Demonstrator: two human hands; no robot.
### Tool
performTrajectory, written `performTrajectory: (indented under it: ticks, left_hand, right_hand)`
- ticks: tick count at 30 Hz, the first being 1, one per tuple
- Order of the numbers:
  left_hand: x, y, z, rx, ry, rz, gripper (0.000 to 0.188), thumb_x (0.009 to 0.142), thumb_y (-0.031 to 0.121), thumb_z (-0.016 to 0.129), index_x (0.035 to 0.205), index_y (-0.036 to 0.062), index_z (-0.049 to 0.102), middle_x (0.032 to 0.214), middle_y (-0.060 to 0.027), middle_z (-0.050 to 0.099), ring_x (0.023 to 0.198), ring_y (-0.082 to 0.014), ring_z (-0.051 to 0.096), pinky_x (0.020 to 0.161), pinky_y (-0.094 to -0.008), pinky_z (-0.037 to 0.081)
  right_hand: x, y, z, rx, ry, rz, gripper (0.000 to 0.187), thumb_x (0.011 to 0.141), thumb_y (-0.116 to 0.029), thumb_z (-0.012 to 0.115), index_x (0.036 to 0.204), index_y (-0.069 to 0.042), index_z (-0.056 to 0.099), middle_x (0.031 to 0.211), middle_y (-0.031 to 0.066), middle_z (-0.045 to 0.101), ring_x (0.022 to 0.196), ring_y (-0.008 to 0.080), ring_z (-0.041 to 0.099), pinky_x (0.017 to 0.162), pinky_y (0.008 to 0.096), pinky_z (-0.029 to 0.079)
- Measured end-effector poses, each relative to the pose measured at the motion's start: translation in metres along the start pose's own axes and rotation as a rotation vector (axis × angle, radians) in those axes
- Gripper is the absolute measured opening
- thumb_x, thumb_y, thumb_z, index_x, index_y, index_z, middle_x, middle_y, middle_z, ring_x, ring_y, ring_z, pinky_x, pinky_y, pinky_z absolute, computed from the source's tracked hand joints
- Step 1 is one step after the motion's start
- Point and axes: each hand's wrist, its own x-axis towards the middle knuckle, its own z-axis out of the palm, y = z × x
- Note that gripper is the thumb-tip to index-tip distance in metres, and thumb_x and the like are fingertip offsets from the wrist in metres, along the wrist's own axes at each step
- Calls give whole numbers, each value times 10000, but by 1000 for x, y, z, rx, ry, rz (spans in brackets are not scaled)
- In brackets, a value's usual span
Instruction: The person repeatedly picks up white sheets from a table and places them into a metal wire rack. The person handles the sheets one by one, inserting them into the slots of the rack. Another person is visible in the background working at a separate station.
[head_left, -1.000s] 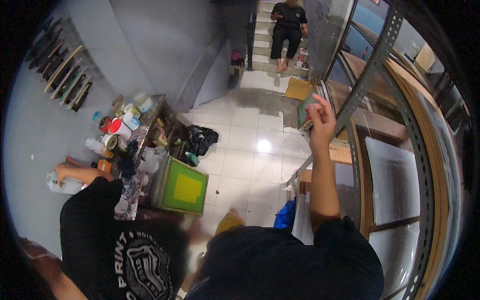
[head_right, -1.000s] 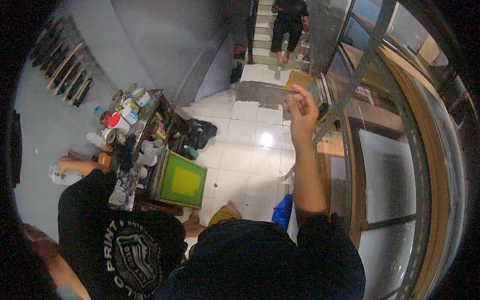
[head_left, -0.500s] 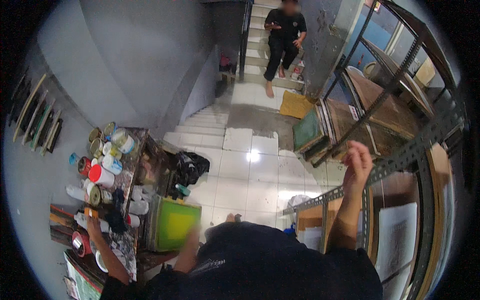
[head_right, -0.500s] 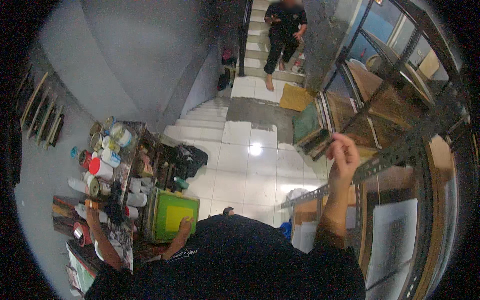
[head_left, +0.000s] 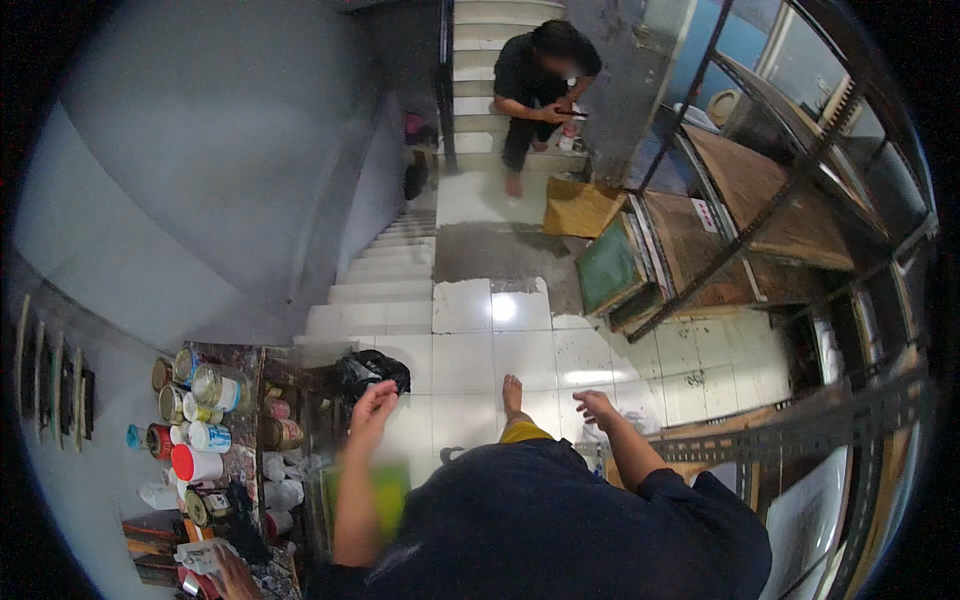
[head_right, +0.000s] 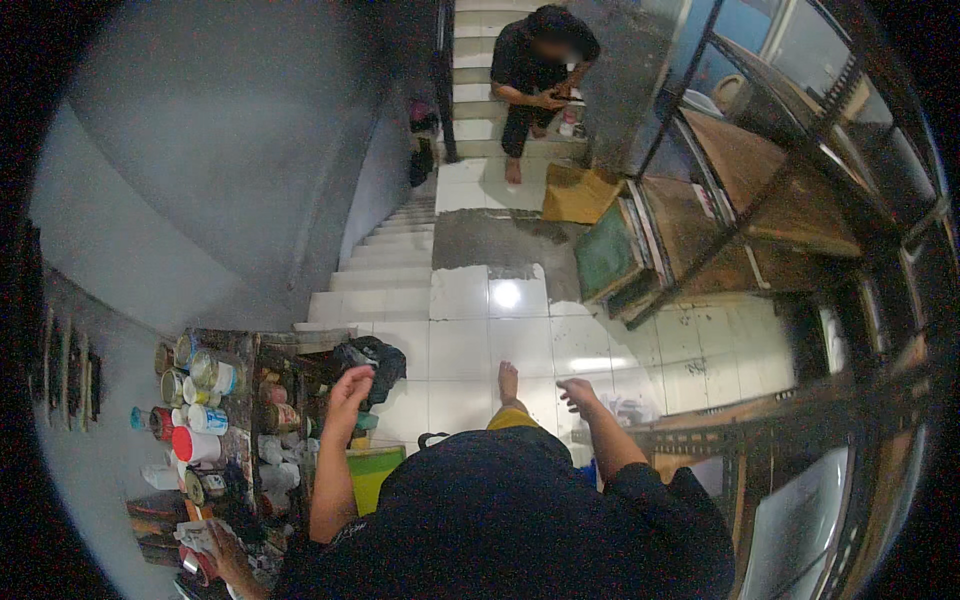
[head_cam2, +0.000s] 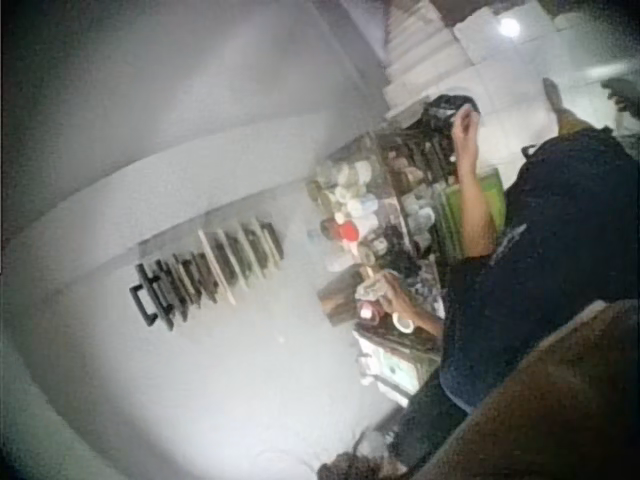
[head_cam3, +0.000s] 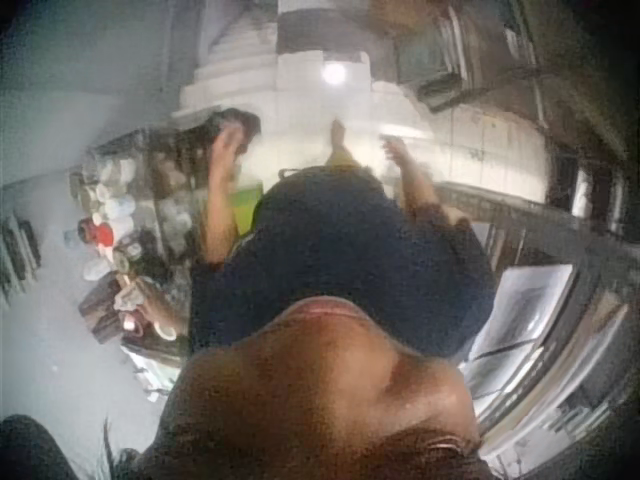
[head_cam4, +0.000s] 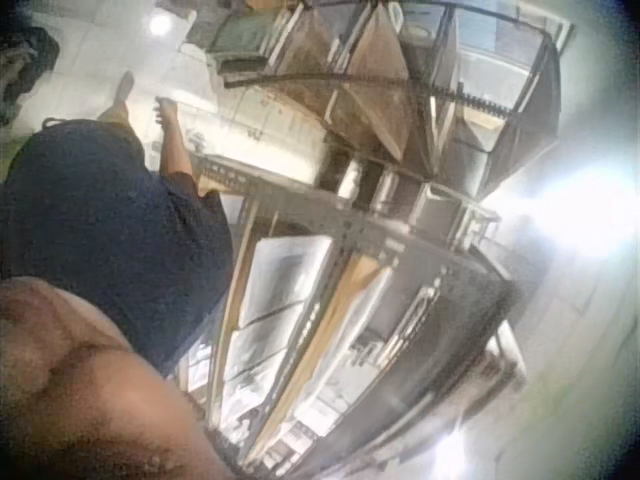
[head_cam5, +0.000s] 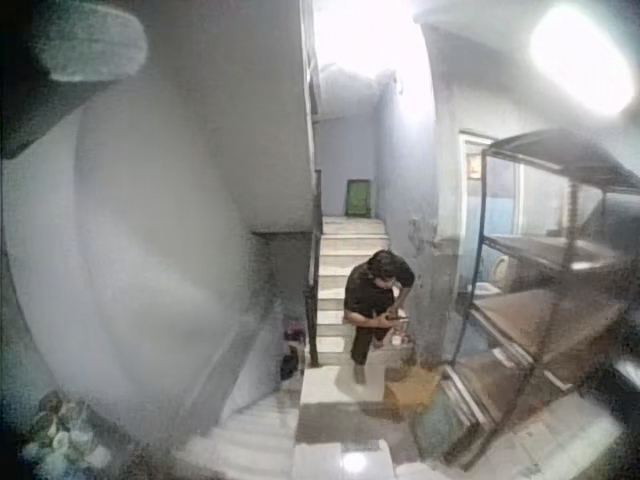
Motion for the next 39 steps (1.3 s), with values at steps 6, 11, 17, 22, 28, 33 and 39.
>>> performTrajectory:
  ticks: [6, 11, 17, 22, 28, 33, 39]
  left_hand:
    - [43, 10, 48, 113, -170, -19, 216, 851, 180, 581, 1024, 55, 620, 961, -32, 622, 914, -131, 550, 828, -281, 414]
    - [77, 17, 81, 14, -79, -71, 230, 863, 185, 575, 1058, 65, 594, 1015, -50, 614, 947, -131, 550, 838, -279, 417]
    - [92, -54, 69, -7, 185, -283, 367, 846, 283, 598, 1150, 87, 534, 898, -28, 578, 855, -131, 537, 729, -257, 427]
    - [-20, -352, 14, 1097, 303, -359, 431, 821, 432, 477, 1043, 89, 613, 852, -177, 632, 828, -350, 612, 786, -452, 473]
    - [-121, -376, 23, 1421, -149, -413, 234, 842, 182, 484, 1037, 188, 613, 874, -128, 637, 714, -280, 627, 601, -434, 522]
    - [-114, -334, 66, 1121, 127, -359, 379, 820, 309, 571, 1119, 76, 566, 1067, -194, 580, 796, -282, 606, 728, -388, 496]
    - [-30, -206, 73, 363, 642, -687, 610, 740, 459, 643, 1146, 16, 537, 978, -192, 628, 917, -307, 597, 807, -385, 463]
  right_hand:
    - [137, -36, -60, -770, -40, -214, 387, 679, -383, 729, 936, -107, 642, 680, 71, 617, 509, 172, 530, 474, 352, 466]
    - [193, -141, -92, -711, 168, -507, 294, 716, -284, 694, 927, -83, 658, 705, 99, 617, 553, 151, 546, 519, 325, 462]
    - [313, -164, -113, -569, 162, -597, 279, 737, -210, 661, 947, -30, 628, 672, 70, 596, 537, 138, 530, 476, 290, 418]
    - [250, -187, -52, -633, -134, -432, 301, 741, -269, 682, 962, -71, 628, 649, 68, 590, 488, 133, 508, 415, 292, 400]
    - [241, -186, -68, -736, -214, -184, 314, 769, -300, 658, 992, -83, 618, 741, 87, 626, 575, 193, 571, 508, 362, 491]
    - [260, -212, -69, -994, -188, -21, 280, 795, -287, 605, 998, -96, 619, 856, 101, 632, 724, 240, 601, 650, 431, 515]
    - [251, -268, -7, -929, -255, -225, 271, 784, -253, 607, 978, -64, 620, 837, 102, 627, 640, 206, 592, 590, 389, 520]
